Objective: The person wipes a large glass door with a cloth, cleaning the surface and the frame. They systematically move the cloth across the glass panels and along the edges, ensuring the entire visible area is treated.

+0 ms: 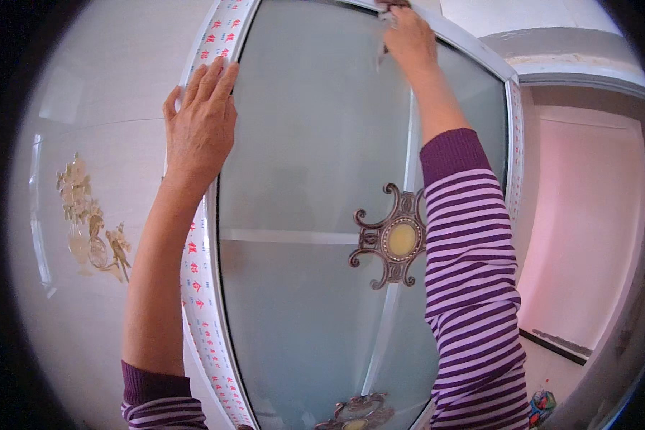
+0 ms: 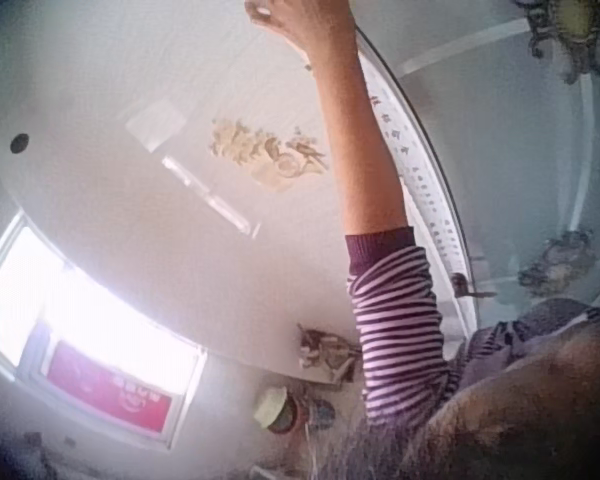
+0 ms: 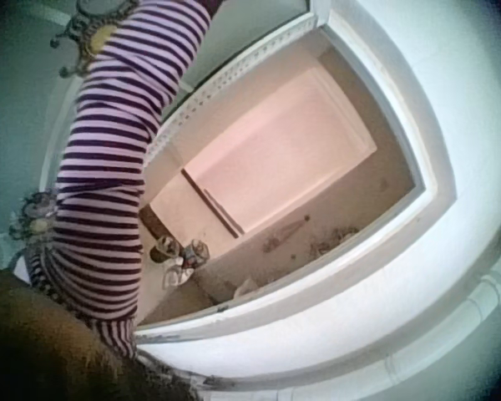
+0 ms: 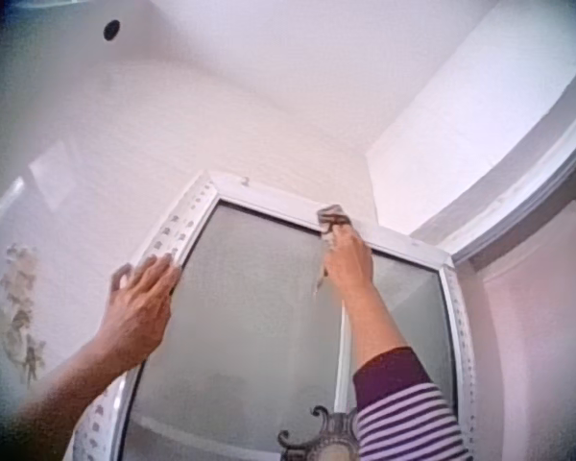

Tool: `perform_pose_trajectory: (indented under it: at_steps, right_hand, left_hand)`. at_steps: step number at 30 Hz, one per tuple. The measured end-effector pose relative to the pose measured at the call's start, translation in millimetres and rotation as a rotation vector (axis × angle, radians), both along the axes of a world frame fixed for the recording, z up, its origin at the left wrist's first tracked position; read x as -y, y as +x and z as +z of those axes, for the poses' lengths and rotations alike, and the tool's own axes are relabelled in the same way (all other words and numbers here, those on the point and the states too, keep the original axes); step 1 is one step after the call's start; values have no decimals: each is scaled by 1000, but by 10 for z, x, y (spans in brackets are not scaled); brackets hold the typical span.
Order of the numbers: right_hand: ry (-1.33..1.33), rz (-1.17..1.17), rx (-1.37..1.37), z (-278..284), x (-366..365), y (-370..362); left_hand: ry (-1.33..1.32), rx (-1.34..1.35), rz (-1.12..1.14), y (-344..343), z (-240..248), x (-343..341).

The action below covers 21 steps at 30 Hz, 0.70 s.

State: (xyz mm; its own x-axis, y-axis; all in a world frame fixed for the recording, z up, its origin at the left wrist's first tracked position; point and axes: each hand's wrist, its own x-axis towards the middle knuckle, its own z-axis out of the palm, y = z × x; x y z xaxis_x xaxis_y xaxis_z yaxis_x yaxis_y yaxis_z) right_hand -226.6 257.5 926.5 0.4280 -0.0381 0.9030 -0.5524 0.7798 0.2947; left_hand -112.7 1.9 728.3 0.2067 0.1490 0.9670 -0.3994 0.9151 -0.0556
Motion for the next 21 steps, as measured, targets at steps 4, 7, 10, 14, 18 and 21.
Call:
perform_pose_trajectory:
  at_steps: [4, 7, 10, 14, 18, 21]
  right_hand:
    - [-112, -8, 87, 10, -485, -184]
    - [-132, -25, 154, 88, -782, -332]
    - [-151, -65, 233, 40, -923, -285]
    - [-102, -24, 414, -27, -1129, -91]
    - [21, 560, 687, -333, -1430, -87]
    - [197, 1032, 903, -737, -1603, 164]
  left_hand:
    - [51, 17, 16, 2, 0, -40]
    - [48, 3, 25, -14, -7, -28]
    - [48, -3, 42, -42, -13, -4]
    - [19, -34, 45, -88, 11, 56]
    - [42, -24, 59, -95, 10, 42]
    - [75, -12, 96, -127, 3, 54]
